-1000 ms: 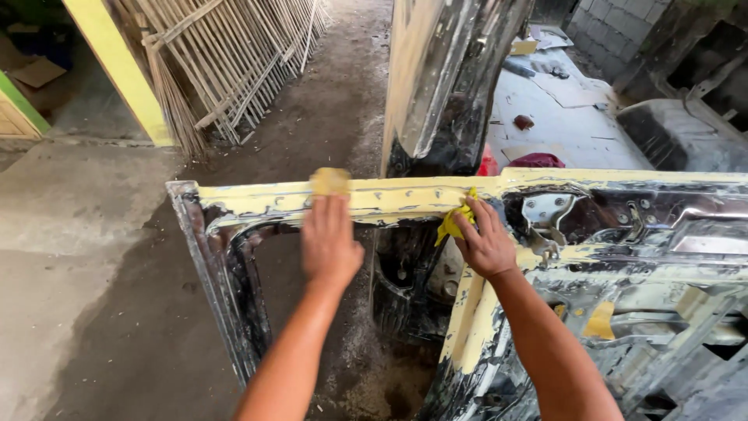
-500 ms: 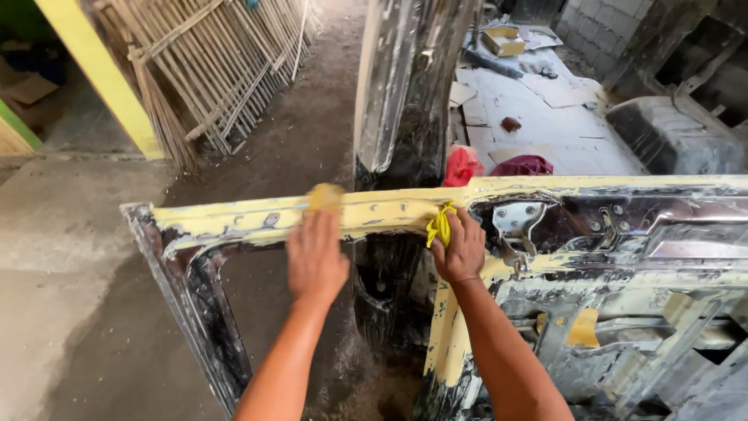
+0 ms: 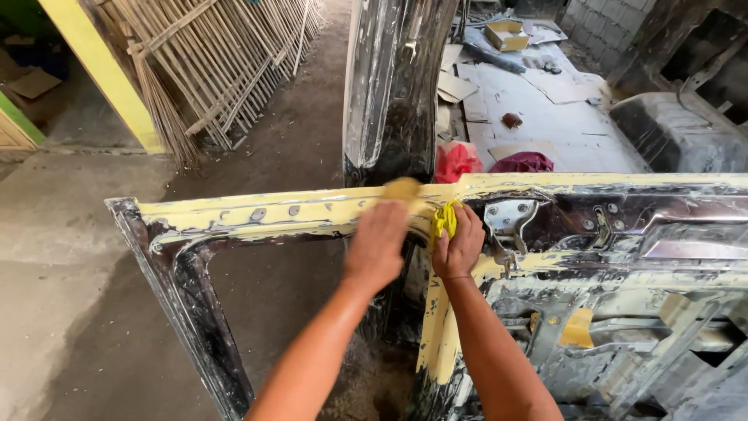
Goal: The person sands the top edge of a car door frame using a yellow sanding block. The camera is extremely unstable, causing significant motion blur throughout the video.
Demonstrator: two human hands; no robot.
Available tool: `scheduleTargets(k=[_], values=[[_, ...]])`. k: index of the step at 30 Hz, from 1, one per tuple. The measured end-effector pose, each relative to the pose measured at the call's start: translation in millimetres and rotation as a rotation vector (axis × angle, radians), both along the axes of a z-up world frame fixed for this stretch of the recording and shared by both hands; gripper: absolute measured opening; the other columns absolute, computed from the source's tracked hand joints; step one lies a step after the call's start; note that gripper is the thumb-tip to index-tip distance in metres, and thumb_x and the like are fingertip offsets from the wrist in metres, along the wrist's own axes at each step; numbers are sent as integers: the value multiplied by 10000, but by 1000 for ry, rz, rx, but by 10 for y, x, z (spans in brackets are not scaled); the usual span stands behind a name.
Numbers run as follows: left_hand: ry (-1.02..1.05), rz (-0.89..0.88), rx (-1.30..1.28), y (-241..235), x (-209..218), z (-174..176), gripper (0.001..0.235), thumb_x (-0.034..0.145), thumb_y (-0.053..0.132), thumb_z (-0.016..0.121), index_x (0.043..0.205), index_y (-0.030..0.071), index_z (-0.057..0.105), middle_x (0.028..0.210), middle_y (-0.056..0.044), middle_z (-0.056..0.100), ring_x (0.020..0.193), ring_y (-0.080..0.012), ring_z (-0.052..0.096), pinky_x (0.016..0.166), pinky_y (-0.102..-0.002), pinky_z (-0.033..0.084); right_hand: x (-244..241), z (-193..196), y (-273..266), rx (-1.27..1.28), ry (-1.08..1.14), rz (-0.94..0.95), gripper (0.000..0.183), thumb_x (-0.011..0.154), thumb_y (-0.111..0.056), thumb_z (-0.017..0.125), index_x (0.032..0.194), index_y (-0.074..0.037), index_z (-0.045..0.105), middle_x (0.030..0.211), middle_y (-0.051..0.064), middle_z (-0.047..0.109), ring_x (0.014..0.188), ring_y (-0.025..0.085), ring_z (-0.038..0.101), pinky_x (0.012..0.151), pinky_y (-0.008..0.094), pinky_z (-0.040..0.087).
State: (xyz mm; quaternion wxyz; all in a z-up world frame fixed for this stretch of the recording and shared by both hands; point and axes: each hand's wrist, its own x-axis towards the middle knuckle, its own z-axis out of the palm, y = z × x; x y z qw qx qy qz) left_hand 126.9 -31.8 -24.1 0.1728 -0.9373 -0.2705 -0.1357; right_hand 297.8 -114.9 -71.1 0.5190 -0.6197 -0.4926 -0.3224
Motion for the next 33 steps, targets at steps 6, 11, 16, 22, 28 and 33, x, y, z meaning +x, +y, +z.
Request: scheduleTargets(k=[6,11,16,22,28,33], values=[[-367,299,-123,23,-625,54,874,792,268,692,1548,63,303,1611,-119,307,1512,-321,249,1199,-558,205,-23,19,11,-28,-5,-12,547,990,-353,504,1426,-23,526,1395,230,561,1242,418,538,1036,485,384],[-209,74,-19,-309,253,85,623,811,177,658,1393,2,519,1599,-203,348,1510,-386,268,1227,-534,172,7,26,16,9,10,-5,540,1015,-375,487,1418,-19,536,1387,231,568,1238,416,543,1041,489,390],[31,-176,-112,-256,220,253,534,791,137,663,1298,-6,578,1601,-191,345,1523,-379,247,1231,-508,133,-15,42,29,78,42,17,528,1066,-406,454,1402,-8,543,1374,241,575,1230,417,548,1060,487,402],[-508,55,-2,-32,-260,-18,823,701,129,723,1471,-37,484,1538,-180,419,1455,-357,297,1163,-559,160,-58,60,18,94,78,2,512,1065,-380,455,1385,6,556,1370,255,575,1225,424,548,1065,478,398],[-30,-88,-12,-263,455,-112,549,893,124,666,1405,44,486,1622,-134,410,1606,-352,245,1307,-511,167,-23,119,34,175,133,76,484,1078,-356,450,1354,28,550,1338,253,571,1226,416,562,1088,470,425],[-240,-10,-212,-172,36,161,895,779,95,654,1612,58,329,1673,-128,331,1588,-262,218,1283,-465,176,-33,104,45,215,176,101,479,1087,-335,442,1350,53,540,1329,256,560,1234,420,560,1109,464,419]])
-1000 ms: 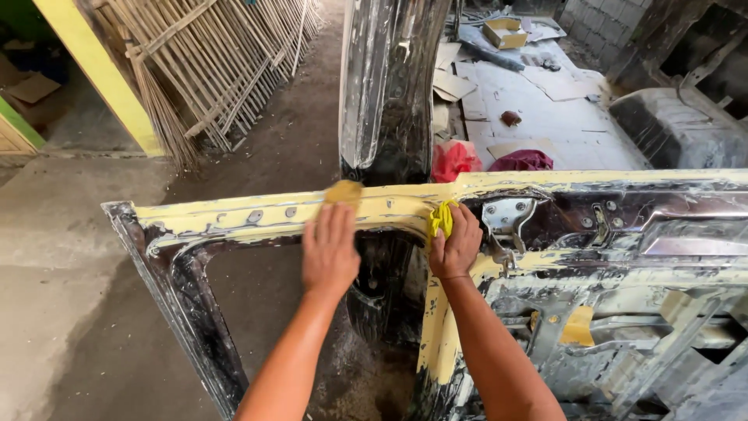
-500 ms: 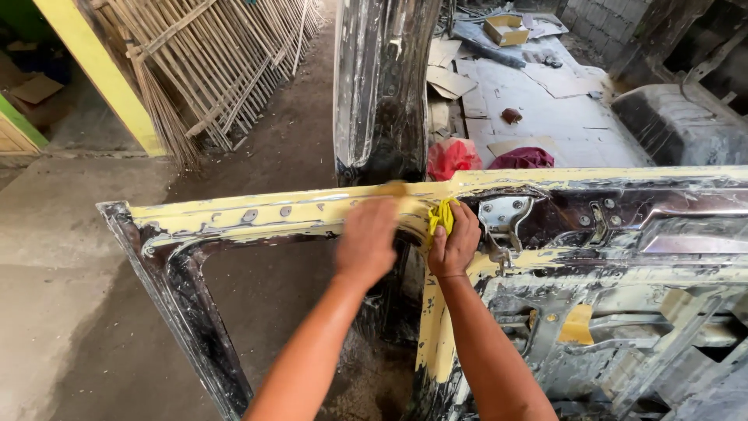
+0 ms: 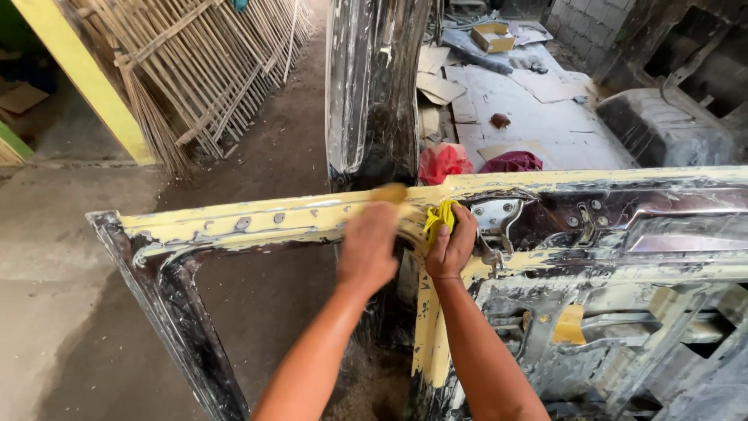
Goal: The person sands the top edge of a car door frame using a yellow sanding block. The camera is extremely unstable, causing significant motion blur throughout the video.
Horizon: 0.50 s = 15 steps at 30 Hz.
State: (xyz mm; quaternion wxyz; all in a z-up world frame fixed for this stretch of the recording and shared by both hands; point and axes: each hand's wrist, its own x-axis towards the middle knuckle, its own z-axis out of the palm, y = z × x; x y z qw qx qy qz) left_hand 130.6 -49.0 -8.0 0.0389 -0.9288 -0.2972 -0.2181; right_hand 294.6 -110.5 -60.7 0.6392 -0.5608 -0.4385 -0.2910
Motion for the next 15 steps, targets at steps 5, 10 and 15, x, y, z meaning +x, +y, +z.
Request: scheduleTargets(k=[5,10,15], values=[[38,170,161,114,-21,-429,954,781,189,682,1614,39,241,1685,-186,196,1521,-348,171,1179,-562,174,-4,14,3,1,12,12,469,1084,-326,445,1340,53,546,1313,249,570,1221,411,564,1102,454,423],[-35,-147,355,-41,401,-936,847,907,238,679,1580,36,207,1749,-127,170,1624,-330,177,1274,-548,219,42,-10,15,10,19,26,462,1090,-322,435,1341,50,544,1313,248,572,1224,404,567,1105,447,427],[48,142,34,167,-134,-276,932,813,286,662,1630,46,283,1698,-179,137,1517,-319,147,1159,-611,190,-8,23,-32,-48,-19,-16,460,1085,-326,441,1338,41,556,1313,246,587,1214,416,570,1091,460,425]])
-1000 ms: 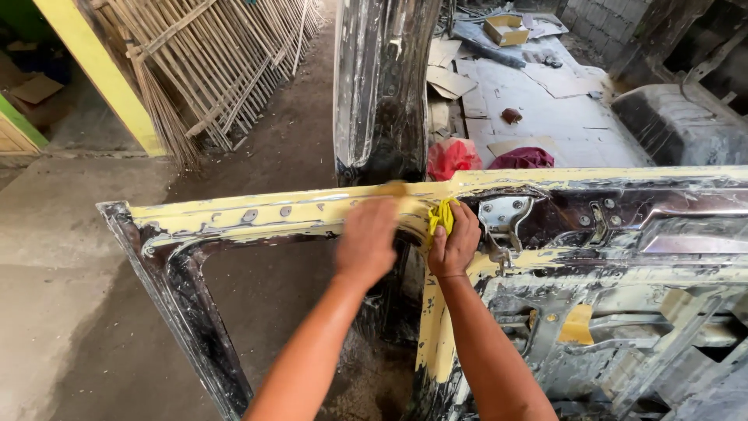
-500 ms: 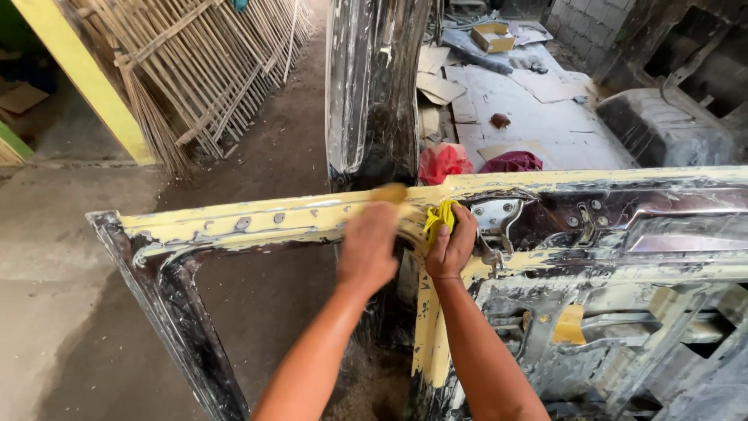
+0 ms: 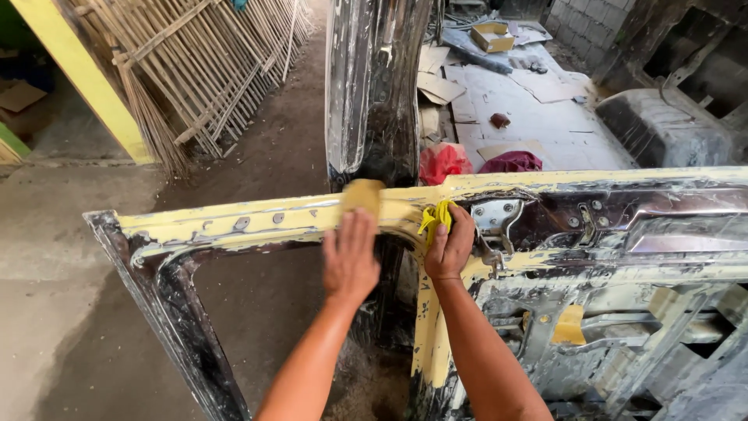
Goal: The person sands the top edge of a car door frame using a yellow sanding block. The camera is extremely unstable, causing significant motion blur throughout the video.
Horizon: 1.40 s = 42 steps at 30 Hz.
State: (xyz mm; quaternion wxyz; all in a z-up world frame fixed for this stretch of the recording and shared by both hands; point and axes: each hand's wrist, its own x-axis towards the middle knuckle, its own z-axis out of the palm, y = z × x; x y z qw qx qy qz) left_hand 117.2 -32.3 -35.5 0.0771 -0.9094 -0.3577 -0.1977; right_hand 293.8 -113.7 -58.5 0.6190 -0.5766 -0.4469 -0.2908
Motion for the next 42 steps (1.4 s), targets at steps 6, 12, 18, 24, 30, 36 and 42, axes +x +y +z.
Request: scheduleTargets(k=[6,12,18,24,30,36,42], values=[[203,-47,130,-282,411,-223,682,924,130,558,1561,40,336,1721,-177,137,1584,-364,124,1217,-577,178,24,-16,27,-34,-24,-49,466,1075,-340,447,1327,31,572,1308,248,599,1203,424,571,1067,481,421],[146,-137,273,-70,317,-317,686,882,48,478,1551,74,329,1719,-131,177,1572,-319,169,1229,-544,200,3,12,-16,-12,-8,7,459,1086,-346,443,1331,24,561,1293,240,593,1197,418,577,1076,473,434],[-186,119,5,31,-340,-82,825,822,211,553,1583,36,287,1676,-158,242,1502,-348,218,1150,-617,196,-40,-2,27,-78,-46,-95,441,1066,-309,463,1344,16,568,1327,254,591,1200,434,565,1057,486,410],[-64,-146,288,-244,682,-39,561,863,178,626,1376,1,482,1545,-206,448,1478,-394,355,1216,-532,280,23,-38,20,-67,-39,-72,428,1067,-300,465,1343,13,565,1326,244,590,1210,427,564,1074,480,416],[35,-56,243,77,-14,200,802,744,172,716,1490,11,467,1489,-129,466,1405,-280,419,1133,-465,310,-13,-17,-2,-78,-54,-77,423,1058,-282,473,1351,11,561,1339,247,585,1209,430,560,1064,485,407],[-180,95,134,6,-99,157,881,691,208,755,1476,-35,439,1515,-191,434,1397,-369,376,1112,-524,294,-39,-50,10,-121,-62,-122,427,1053,-274,483,1366,5,563,1348,245,587,1206,432,558,1047,490,404],[-135,-338,290,-181,617,-21,509,837,183,702,1270,-3,508,1494,-183,461,1454,-387,394,1215,-534,294,-11,-30,1,-101,-84,-98,417,1053,-268,499,1367,1,557,1345,235,587,1203,419,565,1054,481,413]])
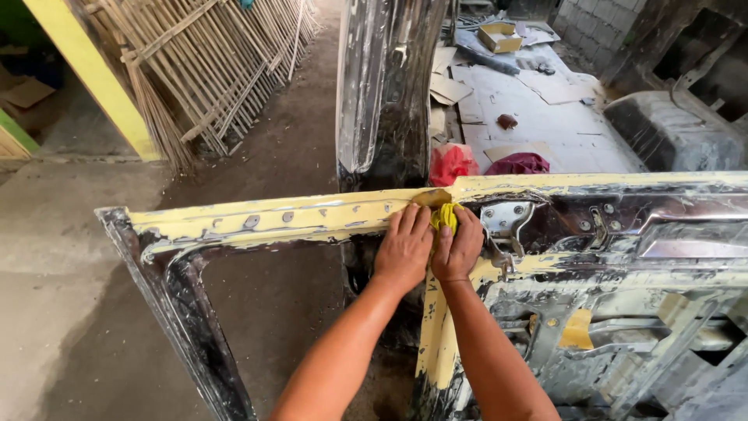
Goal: The person sands the top edge of a car door frame using a yellow sanding block. The camera is extremely unstable, causing significant motion blur throughout the video.
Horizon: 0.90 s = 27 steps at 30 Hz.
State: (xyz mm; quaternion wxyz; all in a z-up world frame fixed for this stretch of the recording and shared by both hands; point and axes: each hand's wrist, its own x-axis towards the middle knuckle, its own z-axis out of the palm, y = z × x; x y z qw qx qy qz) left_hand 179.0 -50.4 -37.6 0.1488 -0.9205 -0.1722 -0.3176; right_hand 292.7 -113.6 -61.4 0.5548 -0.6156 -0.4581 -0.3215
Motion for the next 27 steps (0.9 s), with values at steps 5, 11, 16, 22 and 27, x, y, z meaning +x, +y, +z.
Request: scheduleTargets(k=[5,11,16,22,27], values=[[169,247,-89,285,-870,366,833,760,198,712,1516,18,413,1492,-134,448,1431,-293,376,1173,-467,291,17,-14,2,-3,-4,-5,425,1048,-287,538,1363,-2,566,1353,233,583,1200,420,564,1049,483,419],[-83,630,-127,724,-2139,206,917,730,372,782,1498,39,406,1515,-142,426,1424,-313,354,1127,-530,279,22,-6,23,-51,-33,-46,443,990,-309,631,1349,-53,593,1354,222,574,1178,421,561,1012,487,425],[-190,748,-116,769,-2394,215,893,732,293,811,1507,58,437,1542,-117,447,1481,-315,353,1207,-502,285,-7,-15,110,-88,-4,-83,428,964,-287,689,1344,-102,625,1338,211,574,1180,412,559,998,492,430],[-272,706,-174,804,-2429,213,1000,631,314,856,1482,17,425,1511,-154,444,1456,-363,348,1165,-519,276,-912,529,606,-169,-61,-79,479,904,-250,713,1351,-114,608,1346,201,564,1202,407,551,999,528,417],[-189,636,-135,860,-2518,236,890,687,223,792,1486,44,442,1505,-136,461,1417,-351,394,1157,-479,317,-1946,916,1016,-465,-198,284,493,890,-150,679,1368,-132,562,1354,155,539,1169,387,518,962,491,435]])
